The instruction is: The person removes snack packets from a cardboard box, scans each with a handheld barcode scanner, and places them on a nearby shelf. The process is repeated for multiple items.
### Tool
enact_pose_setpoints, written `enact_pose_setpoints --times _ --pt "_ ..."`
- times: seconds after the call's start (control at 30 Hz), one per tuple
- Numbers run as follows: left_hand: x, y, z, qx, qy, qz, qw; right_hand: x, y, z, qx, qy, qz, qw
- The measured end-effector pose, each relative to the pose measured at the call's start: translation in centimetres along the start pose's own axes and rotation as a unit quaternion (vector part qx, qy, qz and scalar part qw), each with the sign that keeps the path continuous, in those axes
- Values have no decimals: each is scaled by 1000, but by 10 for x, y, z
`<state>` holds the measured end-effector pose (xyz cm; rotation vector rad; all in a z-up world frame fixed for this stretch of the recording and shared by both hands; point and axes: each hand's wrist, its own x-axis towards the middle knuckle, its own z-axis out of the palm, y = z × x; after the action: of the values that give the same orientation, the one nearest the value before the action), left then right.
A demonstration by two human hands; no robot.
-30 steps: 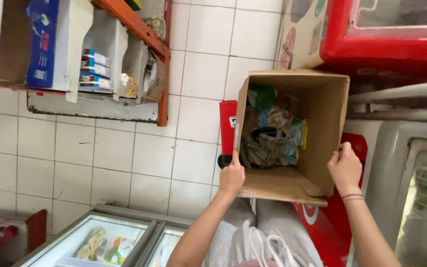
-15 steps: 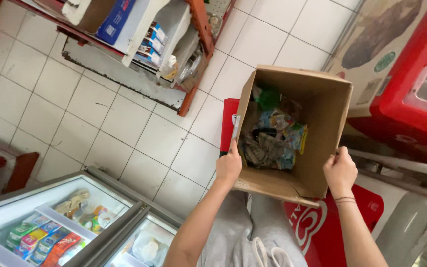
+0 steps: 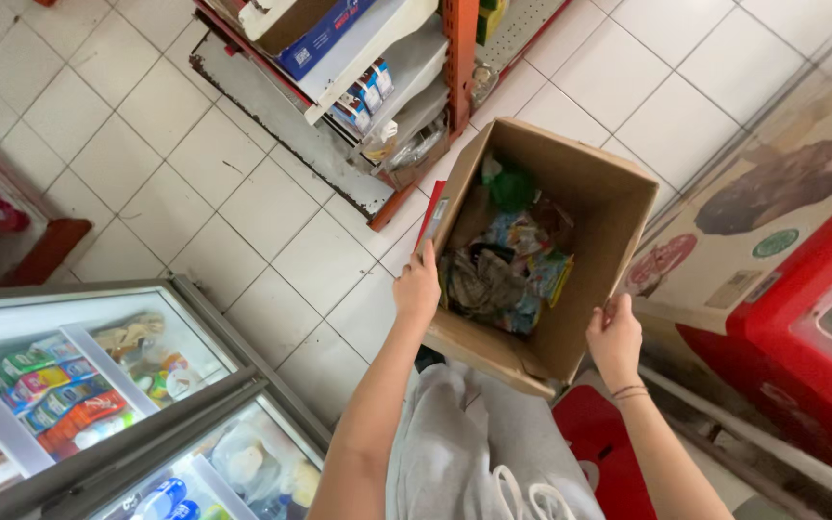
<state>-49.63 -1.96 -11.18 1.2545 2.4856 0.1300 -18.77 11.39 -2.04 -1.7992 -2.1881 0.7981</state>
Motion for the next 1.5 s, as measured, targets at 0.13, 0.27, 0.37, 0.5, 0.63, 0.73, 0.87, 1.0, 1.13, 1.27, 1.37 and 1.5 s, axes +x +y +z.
enact_pose_setpoints --times 0.13,0.27,0.37,0.5,0.63,0.73,0.87,1.0,1.13,1.27,1.37,1.5 --pt "-16 4 -21 -20 -33 -68 997 4 3 -19 -3 -71 6 997" --pt "-51 10 -47 -4 22 -110 994 22 7 -32 -87 -117 -10 989" --pt "-80 12 -60 43 85 -135 986 28 10 -29 -91 -135 11 987" --pt "-91 16 -57 -27 -71 -315 946 27 16 -15 -34 -129 4 991" --pt "-87 24 -35 -234 -32 -369 899 27 15 -1 -34 -119 29 992" --pt "-80 28 -17 -303 71 -391 866 27 10 10 -40 -117 40 991" --pt "-71 28 -10 -326 95 -394 854 34 2 18 -31 -110 39 993" --pt "-51 16 -16 -333 95 -387 854 43 -6 27 17 -136 41 990" --pt "-27 2 -24 -328 95 -370 864 52 -20 41 24 -106 26 994" --pt "-3 -16 -27 -324 92 -357 871 55 -34 57 28 -87 10 996" --pt "12 -32 -28 -309 97 -341 883 55 -44 69 54 -84 -1 995" --pt "26 -55 -31 -298 74 -337 890 39 -54 83 67 -79 -19 994"
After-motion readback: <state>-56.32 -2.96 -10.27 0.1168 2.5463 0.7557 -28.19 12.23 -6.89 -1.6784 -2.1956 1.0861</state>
